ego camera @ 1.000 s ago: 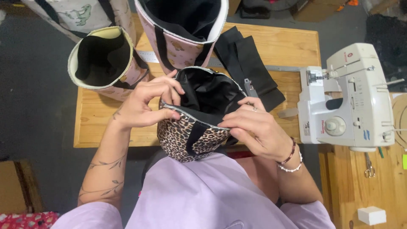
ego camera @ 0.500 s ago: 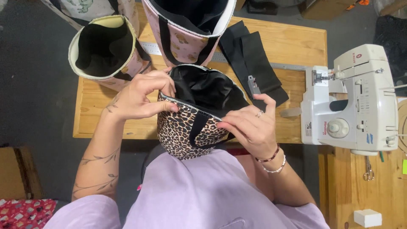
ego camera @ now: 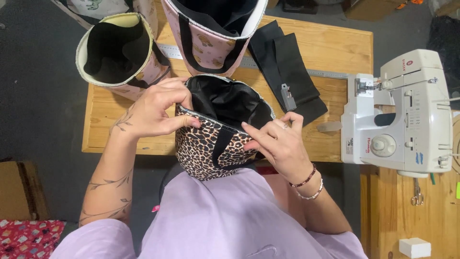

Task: Preparing a leopard-print bag lining by turning it inside out and aligning the edges for sewing.

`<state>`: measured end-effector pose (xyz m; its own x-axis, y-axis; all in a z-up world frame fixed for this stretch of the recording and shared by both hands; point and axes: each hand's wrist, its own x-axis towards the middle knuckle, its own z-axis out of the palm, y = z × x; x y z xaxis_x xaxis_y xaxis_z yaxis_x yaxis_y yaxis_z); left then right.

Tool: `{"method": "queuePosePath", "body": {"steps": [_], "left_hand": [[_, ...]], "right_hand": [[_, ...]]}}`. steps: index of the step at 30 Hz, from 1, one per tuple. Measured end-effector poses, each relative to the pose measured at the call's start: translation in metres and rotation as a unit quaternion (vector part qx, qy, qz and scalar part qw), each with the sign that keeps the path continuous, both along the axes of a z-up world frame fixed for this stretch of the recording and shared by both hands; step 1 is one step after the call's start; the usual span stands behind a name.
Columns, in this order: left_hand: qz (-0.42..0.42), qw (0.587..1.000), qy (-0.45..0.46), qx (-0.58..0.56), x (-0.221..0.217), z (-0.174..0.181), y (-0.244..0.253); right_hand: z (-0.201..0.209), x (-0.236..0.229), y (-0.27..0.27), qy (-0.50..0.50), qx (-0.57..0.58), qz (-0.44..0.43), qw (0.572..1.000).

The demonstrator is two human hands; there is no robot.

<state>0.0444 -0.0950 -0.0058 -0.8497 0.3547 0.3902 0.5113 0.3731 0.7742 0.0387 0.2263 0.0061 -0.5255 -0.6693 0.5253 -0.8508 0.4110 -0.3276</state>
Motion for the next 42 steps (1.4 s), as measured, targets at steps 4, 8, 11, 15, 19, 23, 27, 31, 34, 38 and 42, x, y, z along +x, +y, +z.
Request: {"method": "queuePosePath", "body": {"steps": [4,8,11,15,19,23,27,31,34,38,42], "left_hand": [[0.004,1.0,-0.002,-0.02,-0.002,-0.001,0.002],[-0.002,0.997,-0.008,-0.08,-0.003,0.032,0.008],[-0.005,0.98,0.028,-0.196,-0.003,0.068,0.029],[-0.12,0.963,0.161,-0.179,-0.01,0.076,0.063],[-0.131,0.982,0.086,-0.108,-0.016,0.055,0.078],[-0.122,0.986,0.009,-0.117,-0.016,0.059,0.081],[-0.082,0.979,-0.081,-0.166,-0.011,0.061,0.085],[-0.068,0.964,-0.151,-0.208,-0.013,0.066,0.083],[-0.039,0.962,-0.17,-0.21,-0.013,0.056,0.082],[-0.019,0.975,-0.099,-0.197,-0.013,0.037,0.083],[0.002,0.982,-0.079,-0.173,-0.015,0.028,0.081]], "right_hand": [[0.005,0.0,-0.001,-0.005,-0.012,0.005,1.0],[0.01,-0.002,-0.005,0.012,-0.026,-0.012,1.0],[0.028,-0.003,-0.007,0.044,-0.014,-0.009,0.999],[0.04,-0.003,-0.006,0.078,-0.006,0.006,0.997],[0.025,-0.002,0.001,0.046,-0.059,-0.009,0.997],[0.016,0.0,0.008,0.034,-0.066,-0.027,0.997],[0.011,0.0,0.008,0.018,-0.079,-0.035,0.996],[0.004,-0.002,0.006,0.022,-0.084,-0.043,0.995],[0.003,-0.003,0.002,0.018,-0.097,-0.048,0.994],[-0.008,-0.005,0.0,0.011,-0.093,-0.081,0.992],[-0.021,-0.007,-0.001,-0.036,-0.128,-0.123,0.984]]}}
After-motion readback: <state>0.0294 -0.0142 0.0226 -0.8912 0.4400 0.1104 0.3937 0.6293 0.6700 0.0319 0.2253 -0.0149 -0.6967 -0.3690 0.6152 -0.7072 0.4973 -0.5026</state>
